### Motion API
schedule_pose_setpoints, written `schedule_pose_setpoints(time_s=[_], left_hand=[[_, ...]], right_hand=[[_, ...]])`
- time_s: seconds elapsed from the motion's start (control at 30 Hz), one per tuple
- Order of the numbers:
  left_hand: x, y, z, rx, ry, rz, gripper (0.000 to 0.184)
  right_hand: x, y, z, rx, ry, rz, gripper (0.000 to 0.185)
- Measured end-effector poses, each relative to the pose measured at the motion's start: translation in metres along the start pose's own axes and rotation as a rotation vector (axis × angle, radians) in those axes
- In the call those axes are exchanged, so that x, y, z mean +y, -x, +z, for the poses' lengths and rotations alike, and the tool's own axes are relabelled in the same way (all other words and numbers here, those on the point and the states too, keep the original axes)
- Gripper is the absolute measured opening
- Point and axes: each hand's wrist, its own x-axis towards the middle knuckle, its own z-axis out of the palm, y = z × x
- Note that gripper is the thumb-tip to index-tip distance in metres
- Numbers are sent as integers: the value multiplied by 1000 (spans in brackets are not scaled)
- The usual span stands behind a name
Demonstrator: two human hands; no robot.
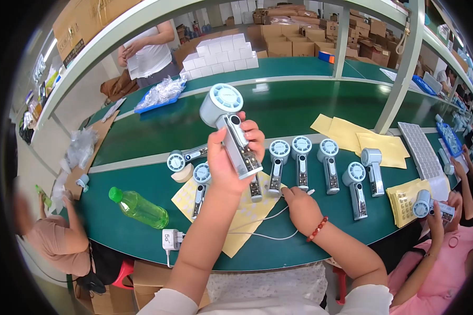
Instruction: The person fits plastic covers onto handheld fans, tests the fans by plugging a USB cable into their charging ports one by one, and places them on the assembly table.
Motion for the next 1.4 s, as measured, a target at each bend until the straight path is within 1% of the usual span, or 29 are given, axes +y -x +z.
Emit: schedule_pose_setpoints(time_s=[0.1, 0.2, 0.23, 0.33, 0.37, 0.47, 0.5, 0.6, 0.7, 0.8, 0.83, 0.93, 0.97, 1.07, 1.1, 1.17, 1.2, 1.27, 1.3, 1.4], left_hand=[[14, 0, -4, -32, -83, 7, 38], [22, -1, -3, 6, -61, 28, 36], [25, -2, -4, 11, -36, 37, 35], [31, -4, -5, 15, 32, 67, 36], [33, -4, -5, 13, 44, 79, 37], [36, -4, -5, 41, 31, 129, 35], [36, -5, -3, 63, 13, 162, 33], [41, -5, -3, 99, -2, 232, 30], [47, -3, 1, 124, 35, 282, 29], [51, -4, -1, 173, -82, 383, 31], [49, -5, -1, 239, -244, 464, 32], [41, -6, 4, 417, -583, 645, 32], [40, -6, 3, 394, -652, 677, 32], [35, -6, 3, 347, -712, 717, 33], [32, -5, 1, 344, -763, 750, 32], [28, -5, -1, 332, -866, 822, 31], [30, -2, -3, 309, -985, 836, 29], [31, 4, -9, 262, -1216, 859, 25], [27, 4, -7, 246, -1223, 926, 21], [23, 8, -12, 156, -1329, 1022, 21]], right_hand=[[-7, 0, -12, -91, -11, 48, 27], [-4, -1, -45, -320, -15, 17, 30], [8, -1, -50, -376, -101, -47, 23], [8, -11, -83, -472, -522, -198, 12], [6, -18, -89, -507, -667, -254, 5], [-26, -31, -101, -533, -1287, 81, 8], [-34, -40, -105, -541, -1378, 116, 13], [-51, -66, -105, -410, -1292, 174, 12], [-72, -88, -94, -103, -1001, 90, 10], [-77, -105, -71, 273, -808, -198, 10], [-85, -106, -75, 318, -759, -182, 14], [-84, -104, -74, 334, -642, -175, 13], [-82, -105, -72, 334, -669, -191, 10], [-73, -104, -75, 328, -558, -117, 8], [-68, -108, -71, 396, -534, -198, 7], [-63, -109, -71, 438, -546, -169, 6], [-61, -111, -71, 458, -550, -160, 6], [-59, -110, -73, 405, -609, -123, 6], [-59, -110, -74, 393, -614, -122, 6], [-59, -107, -76, 350, -593, -148, 7]])
